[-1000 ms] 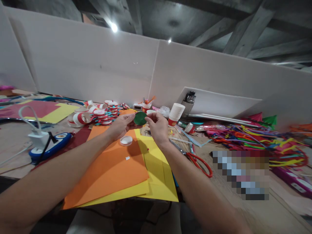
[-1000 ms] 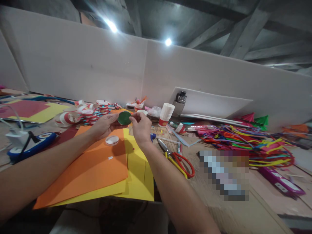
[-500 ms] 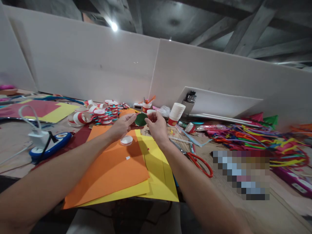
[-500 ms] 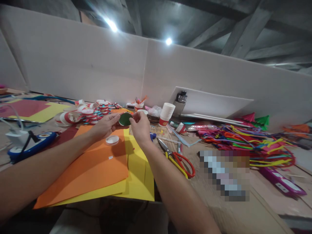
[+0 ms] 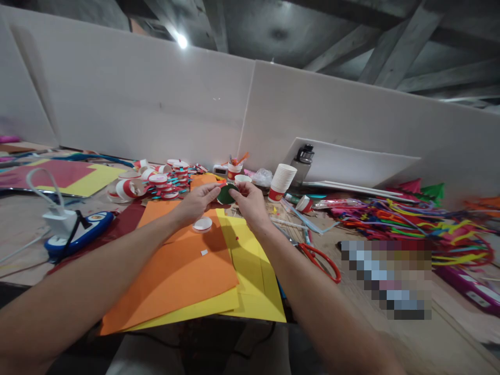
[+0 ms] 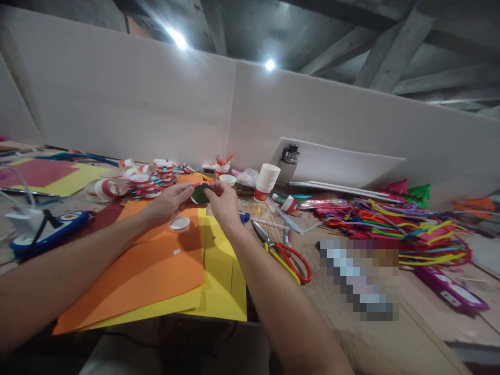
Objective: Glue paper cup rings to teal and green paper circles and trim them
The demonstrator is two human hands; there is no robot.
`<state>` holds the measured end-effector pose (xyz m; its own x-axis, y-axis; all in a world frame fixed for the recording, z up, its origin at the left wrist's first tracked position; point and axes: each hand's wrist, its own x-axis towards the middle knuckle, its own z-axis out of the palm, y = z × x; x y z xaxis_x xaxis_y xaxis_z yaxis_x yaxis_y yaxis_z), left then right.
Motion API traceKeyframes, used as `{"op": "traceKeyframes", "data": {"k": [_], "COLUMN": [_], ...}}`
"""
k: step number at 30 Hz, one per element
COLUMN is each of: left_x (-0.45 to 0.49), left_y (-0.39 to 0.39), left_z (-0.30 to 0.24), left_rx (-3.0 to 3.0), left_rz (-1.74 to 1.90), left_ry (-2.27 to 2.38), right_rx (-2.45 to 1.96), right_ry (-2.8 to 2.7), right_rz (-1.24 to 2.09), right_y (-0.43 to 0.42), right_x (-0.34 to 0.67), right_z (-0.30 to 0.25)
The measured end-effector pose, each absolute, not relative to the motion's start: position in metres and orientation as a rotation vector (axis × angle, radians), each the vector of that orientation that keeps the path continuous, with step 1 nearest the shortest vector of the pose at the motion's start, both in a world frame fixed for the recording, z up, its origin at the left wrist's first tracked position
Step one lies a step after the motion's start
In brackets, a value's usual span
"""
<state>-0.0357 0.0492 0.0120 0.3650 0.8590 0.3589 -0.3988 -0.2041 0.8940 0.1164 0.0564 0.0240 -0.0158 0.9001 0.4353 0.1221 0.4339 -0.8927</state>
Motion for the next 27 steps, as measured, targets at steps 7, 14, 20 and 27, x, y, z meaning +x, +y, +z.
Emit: {"op": "traceKeyframes", "data": {"k": [7, 14, 20, 27], "left_x": [-0.034, -0.038, -0.038, -0.036], "left_y": [0.043, 0.040, 0.045, 0.047], "left_z": [0.018, 0.020, 0.016, 0.016], "left_rx": [1.260, 1.133, 0.965, 0.932], "left_rz": [1.199, 1.142, 1.054, 1.113], "left_ry": [0.535, 0.509, 0.377, 0.407], "right_rx": [-0.997, -0.994, -0.922, -0.853], "right_ry": [-1.694, -1.926, -2.027, -2.174], "right_rz": [0.280, -0.174, -0.245, -0.378], "right_y": [0.045, 0.040, 0.037, 0.033], "right_x": [0.121, 0.126, 0.124, 0.124], "right_z": [0.033, 0.037, 0.039, 0.041]}}
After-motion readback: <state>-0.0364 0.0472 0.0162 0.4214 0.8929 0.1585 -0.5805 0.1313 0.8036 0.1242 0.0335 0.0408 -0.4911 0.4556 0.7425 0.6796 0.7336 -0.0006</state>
